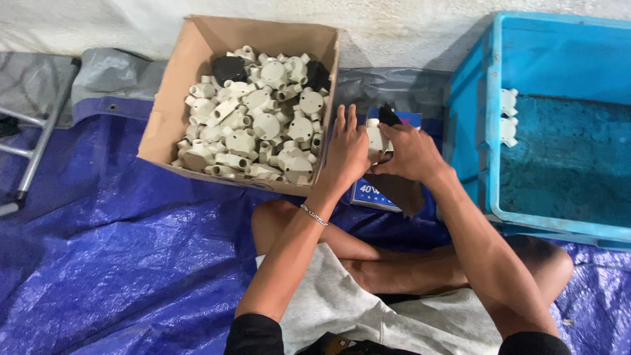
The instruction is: The person sits on a blue tarp and cleans white plastic parts using a dark cloth. They pick up a part from a cardboard box, wipe it thoroughly, and place it into a blue plastic bin. This process is repeated for multiple parts.
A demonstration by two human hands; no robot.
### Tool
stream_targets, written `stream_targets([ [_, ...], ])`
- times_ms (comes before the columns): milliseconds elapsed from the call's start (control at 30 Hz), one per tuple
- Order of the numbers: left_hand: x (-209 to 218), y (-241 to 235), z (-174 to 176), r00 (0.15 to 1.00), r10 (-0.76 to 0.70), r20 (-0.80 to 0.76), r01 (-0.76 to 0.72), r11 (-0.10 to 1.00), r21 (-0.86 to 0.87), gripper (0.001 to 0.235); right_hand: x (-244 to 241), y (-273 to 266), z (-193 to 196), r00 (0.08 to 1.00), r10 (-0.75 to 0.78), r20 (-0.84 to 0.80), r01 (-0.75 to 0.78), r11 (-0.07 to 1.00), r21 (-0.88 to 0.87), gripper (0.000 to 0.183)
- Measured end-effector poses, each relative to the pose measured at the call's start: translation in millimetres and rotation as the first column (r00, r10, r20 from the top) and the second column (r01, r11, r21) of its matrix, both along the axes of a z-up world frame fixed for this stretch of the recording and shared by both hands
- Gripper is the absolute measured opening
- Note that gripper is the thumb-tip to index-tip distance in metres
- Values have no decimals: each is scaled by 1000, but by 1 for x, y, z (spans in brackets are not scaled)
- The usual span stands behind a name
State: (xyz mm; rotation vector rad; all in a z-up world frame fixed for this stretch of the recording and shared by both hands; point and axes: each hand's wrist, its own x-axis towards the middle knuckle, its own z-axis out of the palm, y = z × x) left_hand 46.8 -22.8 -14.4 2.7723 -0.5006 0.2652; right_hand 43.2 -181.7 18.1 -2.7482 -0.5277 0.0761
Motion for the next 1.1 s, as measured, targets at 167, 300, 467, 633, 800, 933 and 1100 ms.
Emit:
stream_targets([
  [167,-7,-15,-42,998,40,-38,-38,998,51,64,-25,-14,-32,999,-37,27,35,996,79,106],
  [300,-8,-11,-55,996,52,-78,-51,998,22,84,-27,-37,-67,998,-66,-2,66,997,30,124],
  [467,-7,-10,-58,990,45,-131,-45,999,0,85,-19,-55,-69,977,-189,-99,204,963,175,58],
  [633,-4,-14,-64,983,37,-177,-37,999,4,83,-11,-74,-60,942,-336,-14,335,936,110,37],
  [800,-13,-17,-49,976,-3,-216,-7,999,-46,93,-21,-69,-12,910,-396,124,365,905,218,41],
  [933,-16,-11,-49,980,16,-200,-18,1000,-8,90,-30,-65,35,959,-277,69,261,949,176,43],
  [1100,-17,-8,-45,977,31,-210,-37,999,-27,75,-27,-32,62,991,-57,-118,69,993,97,45],
])
